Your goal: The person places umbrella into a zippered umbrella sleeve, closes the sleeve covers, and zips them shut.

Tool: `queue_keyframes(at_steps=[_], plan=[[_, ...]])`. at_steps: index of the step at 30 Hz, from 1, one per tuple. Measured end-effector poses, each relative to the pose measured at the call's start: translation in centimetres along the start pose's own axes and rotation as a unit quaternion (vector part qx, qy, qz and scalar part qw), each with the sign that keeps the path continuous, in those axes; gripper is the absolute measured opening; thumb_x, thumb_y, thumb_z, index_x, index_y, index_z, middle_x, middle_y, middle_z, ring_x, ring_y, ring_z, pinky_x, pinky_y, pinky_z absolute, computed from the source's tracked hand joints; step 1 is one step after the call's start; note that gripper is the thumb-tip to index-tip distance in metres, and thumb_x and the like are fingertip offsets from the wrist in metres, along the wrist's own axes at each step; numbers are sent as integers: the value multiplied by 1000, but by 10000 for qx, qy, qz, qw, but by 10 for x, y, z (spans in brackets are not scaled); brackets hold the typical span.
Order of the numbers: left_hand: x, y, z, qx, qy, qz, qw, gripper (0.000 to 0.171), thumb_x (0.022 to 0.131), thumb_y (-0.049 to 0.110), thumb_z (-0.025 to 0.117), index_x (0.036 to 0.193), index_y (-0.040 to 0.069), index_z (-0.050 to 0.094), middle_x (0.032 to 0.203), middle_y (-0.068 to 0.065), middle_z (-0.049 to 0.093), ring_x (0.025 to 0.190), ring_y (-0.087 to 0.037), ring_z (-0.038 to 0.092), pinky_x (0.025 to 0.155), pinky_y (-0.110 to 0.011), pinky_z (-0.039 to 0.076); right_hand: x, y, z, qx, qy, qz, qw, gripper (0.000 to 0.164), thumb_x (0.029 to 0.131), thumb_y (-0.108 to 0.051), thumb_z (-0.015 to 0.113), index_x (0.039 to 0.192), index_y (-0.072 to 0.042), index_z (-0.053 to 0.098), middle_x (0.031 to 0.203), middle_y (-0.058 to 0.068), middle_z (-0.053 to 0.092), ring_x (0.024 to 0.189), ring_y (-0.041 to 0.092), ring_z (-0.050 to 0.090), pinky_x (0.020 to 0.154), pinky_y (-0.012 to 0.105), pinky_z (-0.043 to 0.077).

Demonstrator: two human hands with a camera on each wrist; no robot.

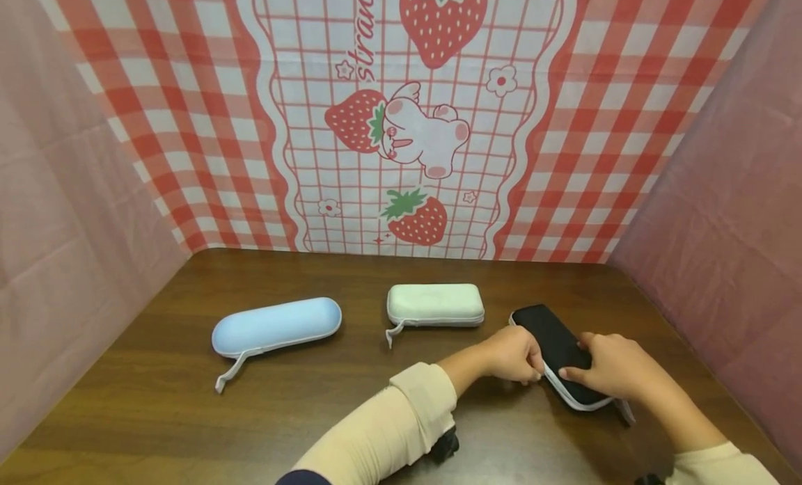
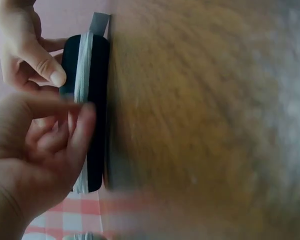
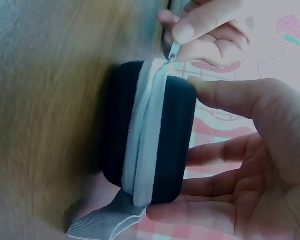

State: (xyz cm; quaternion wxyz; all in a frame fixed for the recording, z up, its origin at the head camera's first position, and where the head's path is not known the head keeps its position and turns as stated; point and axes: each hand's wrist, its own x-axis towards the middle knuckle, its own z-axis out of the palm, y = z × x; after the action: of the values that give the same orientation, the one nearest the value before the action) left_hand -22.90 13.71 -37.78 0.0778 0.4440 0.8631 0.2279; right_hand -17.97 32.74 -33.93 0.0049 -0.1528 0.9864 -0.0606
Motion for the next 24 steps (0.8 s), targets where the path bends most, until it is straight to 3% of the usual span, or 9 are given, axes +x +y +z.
queue_keyframes(at_steps=[5, 9, 13, 20, 24], plan=[[0, 4, 4, 106, -97, 224, 9996, 7, 80, 13, 74, 77, 18, 78, 54, 17, 60, 55, 12, 51, 61, -4, 38, 0, -2, 0, 31, 67, 85, 9999, 62, 78, -47, 76, 99, 10, 63, 83, 16, 68, 69, 29, 63, 57, 46, 50], [-1, -2, 4, 159, -1, 55, 9999, 7, 79, 15, 75, 79, 21, 79, 57, 17, 63, 58, 13, 51, 62, -4, 38, -2, -5, 1, 49, 40, 284, 9996, 57, 78, -50, 74, 90, 5, 63, 76, 9, 64, 66, 24, 59, 57, 43, 47], [-1, -10, 2, 255, 71, 115, 9996, 7, 78, 15, 76, 80, 21, 80, 67, 18, 68, 63, 13, 50, 62, -4, 38, -2, -10, 1, 107, -65, 415, 9991, 52, 78, -52, 74, 77, -2, 59, 66, 3, 55, 60, 19, 51, 53, 39, 42], [-1, -20, -7, 501, 279, -16, 9984, 8, 75, 14, 76, 75, 21, 79, 69, 17, 69, 61, 8, 50, 58, -7, 39, -2, -22, -7, 149, -502, 505, 9973, 51, 80, -53, 73, 65, -9, 54, 60, 0, 47, 53, 15, 44, 50, 34, 39], [0, -28, -12, 613, 430, -131, 9971, 8, 75, 13, 75, 74, 20, 79, 69, 16, 68, 62, 6, 52, 59, -7, 40, 2, -19, -13, 29, -217, -27, 9998, 38, 73, -37, 82, 69, -9, 57, 61, -4, 47, 55, 13, 44, 52, 33, 39]])
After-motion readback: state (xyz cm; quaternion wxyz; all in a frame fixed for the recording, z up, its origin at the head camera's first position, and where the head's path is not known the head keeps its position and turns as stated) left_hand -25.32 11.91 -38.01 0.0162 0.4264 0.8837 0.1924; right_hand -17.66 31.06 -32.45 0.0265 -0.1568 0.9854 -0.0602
